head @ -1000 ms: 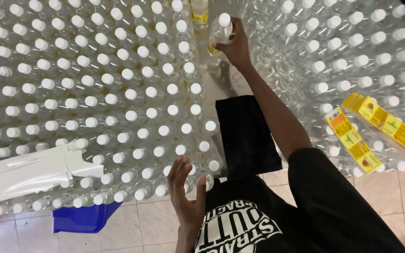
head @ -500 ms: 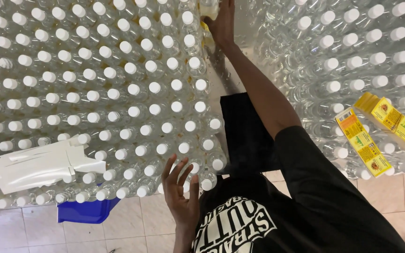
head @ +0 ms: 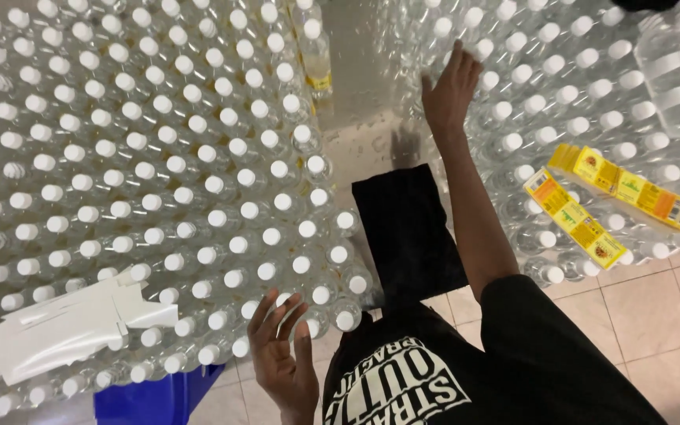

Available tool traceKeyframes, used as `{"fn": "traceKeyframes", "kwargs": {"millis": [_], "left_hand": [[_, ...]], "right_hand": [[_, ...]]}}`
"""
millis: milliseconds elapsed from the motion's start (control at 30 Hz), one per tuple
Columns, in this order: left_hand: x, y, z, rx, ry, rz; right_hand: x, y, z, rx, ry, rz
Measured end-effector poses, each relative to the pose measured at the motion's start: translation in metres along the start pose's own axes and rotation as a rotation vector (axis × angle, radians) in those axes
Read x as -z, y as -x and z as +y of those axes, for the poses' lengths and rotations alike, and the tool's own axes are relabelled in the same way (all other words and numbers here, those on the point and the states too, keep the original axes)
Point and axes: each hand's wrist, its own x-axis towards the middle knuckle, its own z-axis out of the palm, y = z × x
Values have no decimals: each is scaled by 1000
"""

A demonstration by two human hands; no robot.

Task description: Manually peeling adhesive labels and applying them to plastic water bottles in a production environment.

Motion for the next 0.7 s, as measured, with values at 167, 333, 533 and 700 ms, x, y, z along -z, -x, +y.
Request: {"fn": "traceKeyframes", "kwargs": {"millis": [167,333,533,700], "left_hand": [[-10,-4,3,-94,58,-97],[-7,11,19,-147,139,-199],[12,30,30,-55,163,-333],[24,32,40,173,317,-376]], "right_hand": [[24,24,-23,74,-77,-16],[52,73,-39,28,-275,-2],[136,152,-44,-261,-552,166],[185,208,-50,-258,-687,70]]}}
